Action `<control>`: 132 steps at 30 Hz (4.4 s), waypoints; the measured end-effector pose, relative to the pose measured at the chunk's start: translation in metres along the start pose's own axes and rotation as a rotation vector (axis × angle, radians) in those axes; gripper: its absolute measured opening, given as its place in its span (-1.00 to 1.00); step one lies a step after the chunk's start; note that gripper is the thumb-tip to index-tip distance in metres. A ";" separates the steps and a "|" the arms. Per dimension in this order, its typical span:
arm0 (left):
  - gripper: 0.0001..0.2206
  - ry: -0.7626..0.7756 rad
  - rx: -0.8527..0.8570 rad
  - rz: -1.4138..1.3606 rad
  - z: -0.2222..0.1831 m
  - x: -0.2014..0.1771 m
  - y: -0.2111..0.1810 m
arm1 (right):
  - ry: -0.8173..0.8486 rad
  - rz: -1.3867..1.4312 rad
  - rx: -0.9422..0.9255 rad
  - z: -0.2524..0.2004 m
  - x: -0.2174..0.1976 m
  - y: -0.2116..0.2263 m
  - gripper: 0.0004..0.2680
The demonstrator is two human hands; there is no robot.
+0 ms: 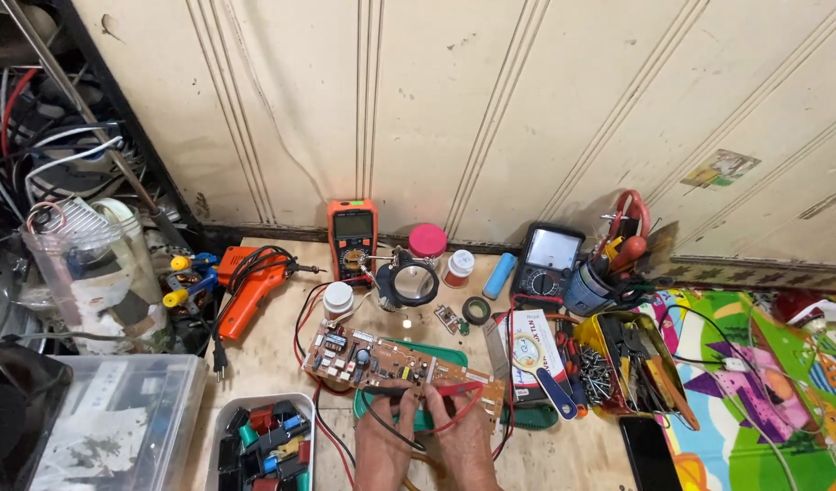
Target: Testing components on a printed circuit board using a multimeter and a desoldering pump to troubleshoot electronics.
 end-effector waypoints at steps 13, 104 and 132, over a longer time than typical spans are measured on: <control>-0.70 -0.143 0.319 -0.057 0.001 0.007 0.013 | -0.089 -0.084 0.012 0.007 -0.001 -0.013 -0.60; -0.17 0.284 0.196 1.262 0.016 -0.070 -0.079 | 0.365 -0.878 -0.221 -0.077 -0.178 0.062 -0.78; -0.35 0.206 0.282 0.938 -0.069 -0.116 -0.171 | 0.453 -0.928 -0.128 -0.021 -0.155 0.008 -0.83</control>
Point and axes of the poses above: each hand's wrist, its own z-axis towards the middle knuckle, its own x-axis out of the palm, y = z × x, the point moved 4 cm from there along z, towards the middle knuckle, and after that the axes turned 15 degrees about y, right-handed, at the moved point
